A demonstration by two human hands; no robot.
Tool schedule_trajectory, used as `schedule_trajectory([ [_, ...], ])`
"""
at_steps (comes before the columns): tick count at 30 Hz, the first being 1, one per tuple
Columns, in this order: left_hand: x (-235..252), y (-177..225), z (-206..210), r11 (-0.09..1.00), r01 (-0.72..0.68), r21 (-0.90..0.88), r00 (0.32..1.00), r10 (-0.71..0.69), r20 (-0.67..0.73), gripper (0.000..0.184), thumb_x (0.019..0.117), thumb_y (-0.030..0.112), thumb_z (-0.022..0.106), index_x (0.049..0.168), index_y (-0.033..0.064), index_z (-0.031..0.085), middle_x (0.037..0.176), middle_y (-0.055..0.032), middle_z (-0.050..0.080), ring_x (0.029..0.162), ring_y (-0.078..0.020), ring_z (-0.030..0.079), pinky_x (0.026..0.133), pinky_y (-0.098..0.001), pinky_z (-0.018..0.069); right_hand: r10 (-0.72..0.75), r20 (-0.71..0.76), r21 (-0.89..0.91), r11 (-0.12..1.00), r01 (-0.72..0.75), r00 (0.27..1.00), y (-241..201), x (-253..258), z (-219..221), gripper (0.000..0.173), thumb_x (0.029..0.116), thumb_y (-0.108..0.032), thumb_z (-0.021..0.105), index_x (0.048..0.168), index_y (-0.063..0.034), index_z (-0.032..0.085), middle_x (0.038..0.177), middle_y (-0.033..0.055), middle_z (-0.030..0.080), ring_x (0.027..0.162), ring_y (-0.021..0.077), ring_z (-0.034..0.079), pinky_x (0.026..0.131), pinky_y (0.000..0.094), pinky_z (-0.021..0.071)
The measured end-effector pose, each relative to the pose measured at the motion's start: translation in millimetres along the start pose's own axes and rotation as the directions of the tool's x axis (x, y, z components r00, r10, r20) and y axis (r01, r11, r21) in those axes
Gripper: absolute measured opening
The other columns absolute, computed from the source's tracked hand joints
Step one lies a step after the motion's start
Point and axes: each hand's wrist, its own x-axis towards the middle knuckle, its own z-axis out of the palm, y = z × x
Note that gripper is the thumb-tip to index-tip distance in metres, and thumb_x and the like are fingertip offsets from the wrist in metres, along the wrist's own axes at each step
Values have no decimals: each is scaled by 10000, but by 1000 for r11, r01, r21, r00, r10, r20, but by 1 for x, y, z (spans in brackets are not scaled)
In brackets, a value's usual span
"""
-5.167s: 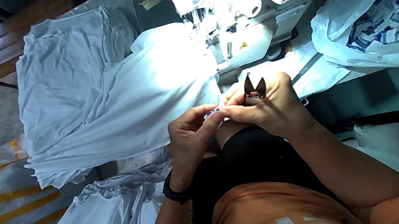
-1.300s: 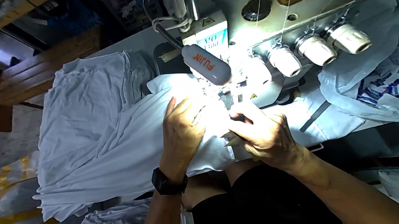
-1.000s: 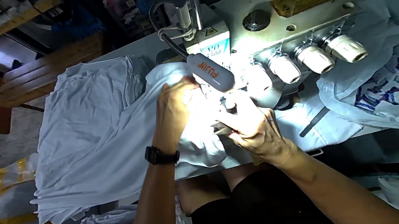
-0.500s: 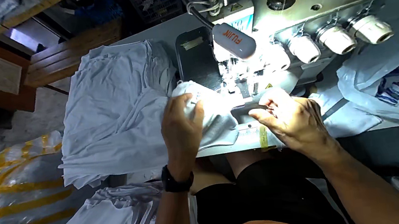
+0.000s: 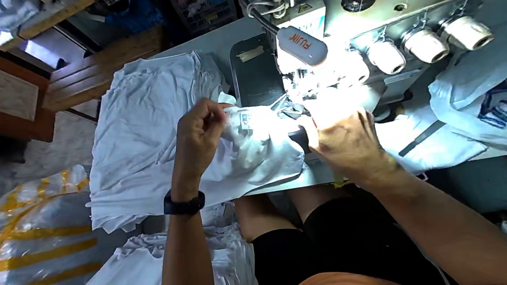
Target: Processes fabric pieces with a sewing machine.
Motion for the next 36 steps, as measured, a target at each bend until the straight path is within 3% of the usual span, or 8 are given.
schedule_trajectory([
  [2,-14,12,-1,995,-74,61,997,72,20,188,930,-116,497,876,-41,661,1199,-148,687,1074,-146,670,929,-281,548,-46,-37,6,999,47,998,-6,4,4,214,971,-79,593,1056,94,686,939,297,673,835,478,683,631,578,510],
  [5,-15,24,2,985,-53,163,998,45,49,258,981,-77,512,1145,-52,709,1298,-153,673,1169,-171,663,1015,-294,517,-114,-139,38,992,120,984,-10,12,16,182,959,-74,610,1030,75,686,930,275,683,847,467,685,654,573,515],
  [8,-15,27,3,989,4,146,1000,-8,26,320,988,-51,544,1283,-3,658,1277,-125,675,948,-108,678,811,-231,552,-123,-154,132,981,144,980,-6,23,27,182,967,-76,598,959,75,701,867,238,683,756,411,700,607,522,540],
  [11,-16,28,2,995,24,93,999,-27,28,389,957,-80,561,1328,10,634,1306,-117,658,900,-105,671,753,-221,553,42,-10,405,914,-34,999,-7,25,13,206,1002,-96,570,945,35,718,868,173,692,799,271,669,734,420,528],
  [15,-18,30,4,995,-11,95,998,5,58,449,925,-100,575,1364,-11,611,1394,-133,615,1065,-152,673,874,-257,556,153,300,613,725,-313,942,-12,27,-6,168,988,-176,627,865,-88,700,727,-30,600,630,19,521,607,234,435],
  [23,-19,34,9,984,-107,142,989,90,118,487,870,-148,571,1347,-59,609,1408,-172,607,1153,-199,654,943,-276,530,151,457,699,548,-459,877,-26,34,-2,127,990,-132,656,877,-81,686,685,-47,575,553,3,486,533,189,400],
  [27,-22,32,8,987,-74,141,994,62,87,514,873,-139,581,1376,-38,594,1403,-156,607,1006,-174,659,818,-258,540,142,494,719,487,-495,858,-25,32,-7,139,989,-115,648,856,-93,682,652,-60,557,518,1,453,500,181,373],
  [36,-23,34,11,989,-121,82,983,108,148,505,869,-137,580,1369,-67,583,1432,-166,589,1169,-185,646,946,-267,530,101,526,740,436,-513,844,-24,36,-3,195,992,-102,625,800,-101,659,606,-70,524,486,8,412,479,187,345],
])
